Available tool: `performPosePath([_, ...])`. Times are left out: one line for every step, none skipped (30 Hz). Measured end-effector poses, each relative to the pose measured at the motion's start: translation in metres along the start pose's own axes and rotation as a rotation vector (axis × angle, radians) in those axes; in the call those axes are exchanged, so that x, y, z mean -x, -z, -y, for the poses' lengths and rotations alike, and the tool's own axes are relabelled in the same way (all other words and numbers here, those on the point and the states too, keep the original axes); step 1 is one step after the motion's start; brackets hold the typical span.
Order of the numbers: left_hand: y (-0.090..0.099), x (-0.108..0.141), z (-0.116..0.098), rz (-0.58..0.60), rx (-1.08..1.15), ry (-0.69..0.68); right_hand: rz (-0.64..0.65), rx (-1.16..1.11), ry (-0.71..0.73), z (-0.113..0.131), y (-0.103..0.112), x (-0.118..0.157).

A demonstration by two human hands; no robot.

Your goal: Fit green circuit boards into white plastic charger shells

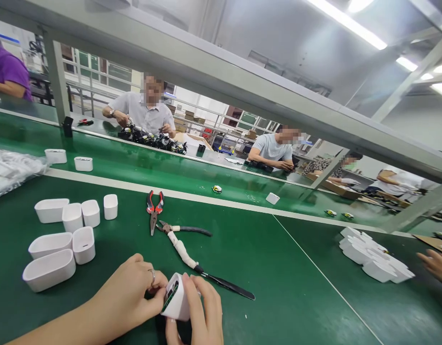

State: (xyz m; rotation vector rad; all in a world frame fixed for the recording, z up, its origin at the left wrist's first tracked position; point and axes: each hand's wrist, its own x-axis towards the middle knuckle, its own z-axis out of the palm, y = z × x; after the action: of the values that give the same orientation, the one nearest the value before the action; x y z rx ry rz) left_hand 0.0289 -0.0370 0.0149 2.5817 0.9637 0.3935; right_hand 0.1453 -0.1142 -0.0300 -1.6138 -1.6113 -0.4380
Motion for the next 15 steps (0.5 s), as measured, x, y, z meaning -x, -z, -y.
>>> performPosePath([-0.002,0.0,0.002,-0.02,-0.019,-0.019,0.002,-0.003,-0.004,0.0,0.0,0.001])
performPosePath([-0.004,0.0,0.003,-0.041,-0.026,-0.035,0.002,-0.007,-0.008,-0.001,0.0,0.001])
performPosePath([-0.007,0.0,0.005,-0.057,-0.022,-0.05,0.0,-0.011,-0.012,-0.001,0.0,0.002])
performPosePath([-0.008,0.0,0.007,-0.064,-0.01,-0.062,-0.003,-0.017,-0.015,-0.001,0.0,0.002])
performPosePath([-0.009,0.0,0.008,-0.059,0.005,-0.069,-0.005,-0.024,-0.017,-0.002,0.0,0.003])
performPosePath([-0.009,0.0,0.008,-0.045,0.021,-0.07,-0.007,-0.032,-0.018,-0.002,0.0,0.003])
performPosePath([-0.008,-0.001,0.008,-0.027,0.041,-0.063,-0.009,-0.041,-0.019,-0.003,-0.001,0.004])
performPosePath([-0.006,-0.001,0.007,-0.004,0.068,-0.05,-0.012,-0.051,-0.021,-0.004,-0.001,0.005])
performPosePath([-0.002,-0.001,0.006,0.017,0.105,-0.033,-0.014,-0.062,-0.026,-0.005,-0.002,0.006])
performPosePath([0.002,-0.001,0.004,0.037,0.153,-0.016,-0.015,-0.077,-0.037,-0.006,-0.003,0.007])
performPosePath([0.006,0.0,0.002,0.057,0.212,-0.002,-0.015,-0.097,-0.055,-0.007,-0.004,0.009])
performPosePath([0.011,0.0,0.0,0.074,0.269,0.011,-0.01,-0.124,-0.079,-0.008,-0.004,0.011])
performPosePath([0.014,0.0,-0.002,0.084,0.318,0.031,-0.004,-0.156,-0.107,-0.009,-0.005,0.012])
performPosePath([0.016,0.0,-0.003,0.081,0.359,0.061,0.004,-0.191,-0.14,-0.009,-0.005,0.012])
performPosePath([0.018,0.001,-0.003,0.066,0.394,0.098,0.016,-0.228,-0.179,-0.01,-0.004,0.011])
